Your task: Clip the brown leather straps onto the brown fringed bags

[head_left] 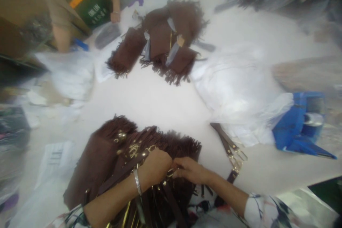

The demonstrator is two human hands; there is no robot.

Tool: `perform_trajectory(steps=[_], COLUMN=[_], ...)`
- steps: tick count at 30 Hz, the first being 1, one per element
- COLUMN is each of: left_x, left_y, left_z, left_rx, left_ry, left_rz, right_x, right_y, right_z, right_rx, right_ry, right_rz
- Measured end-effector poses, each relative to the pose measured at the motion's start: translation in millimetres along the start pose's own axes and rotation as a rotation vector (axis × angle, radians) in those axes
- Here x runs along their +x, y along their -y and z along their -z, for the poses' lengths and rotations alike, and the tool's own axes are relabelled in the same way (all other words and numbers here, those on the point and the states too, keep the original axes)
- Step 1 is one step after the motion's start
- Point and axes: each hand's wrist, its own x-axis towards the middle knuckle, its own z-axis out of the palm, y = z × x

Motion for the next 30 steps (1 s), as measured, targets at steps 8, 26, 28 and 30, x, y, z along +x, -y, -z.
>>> perform_trajectory(steps=[8, 26, 28, 30], left_x=[0, -3, -2, -3], left_y=[3, 9, 13, 16], left_z=[-7.1, -5.7, -4.8, -1.7], left_rx=[0.008, -0.065, -0.094, -0.109], left_ry=[-0.033, -0.066, -0.071, -0.048], left_rz=[-0.003, -0.043, -0.105, -0.185], right_x=[13, -4, -19, -30], right_y=[-1, 13, 31, 47], right_z=[6, -10, -37, -65], right_rx=[0.017, -0.019, 0.124, 0.228], right_ry=[0.055, -0.272, -0.361, -0.395], right_rz=[-0.005, -0.234, -0.286, -0.306])
